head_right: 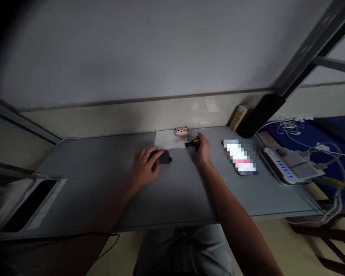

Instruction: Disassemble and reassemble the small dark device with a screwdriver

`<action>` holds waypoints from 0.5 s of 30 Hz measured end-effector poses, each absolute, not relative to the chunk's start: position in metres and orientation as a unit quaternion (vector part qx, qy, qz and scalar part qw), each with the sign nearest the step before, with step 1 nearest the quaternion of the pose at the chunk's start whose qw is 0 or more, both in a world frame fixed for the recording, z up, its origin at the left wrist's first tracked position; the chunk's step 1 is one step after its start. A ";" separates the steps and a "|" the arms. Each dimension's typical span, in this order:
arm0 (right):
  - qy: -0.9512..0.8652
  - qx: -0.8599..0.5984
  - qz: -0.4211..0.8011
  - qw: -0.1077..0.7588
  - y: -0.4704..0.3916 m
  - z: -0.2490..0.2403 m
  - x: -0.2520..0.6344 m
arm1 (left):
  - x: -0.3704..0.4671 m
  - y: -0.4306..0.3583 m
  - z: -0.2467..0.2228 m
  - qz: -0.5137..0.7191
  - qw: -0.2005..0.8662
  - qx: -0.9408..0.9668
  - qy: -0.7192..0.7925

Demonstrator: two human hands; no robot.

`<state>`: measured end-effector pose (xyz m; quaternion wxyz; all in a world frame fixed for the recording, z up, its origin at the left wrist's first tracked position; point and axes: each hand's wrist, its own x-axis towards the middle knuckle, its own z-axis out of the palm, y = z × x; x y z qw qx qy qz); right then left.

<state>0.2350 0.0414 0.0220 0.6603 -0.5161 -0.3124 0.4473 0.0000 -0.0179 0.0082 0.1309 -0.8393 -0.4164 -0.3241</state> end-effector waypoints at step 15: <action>-0.311 -0.505 0.448 0.669 0.040 0.025 0.234 | 0.000 -0.019 0.010 -0.310 0.143 -0.842 -0.417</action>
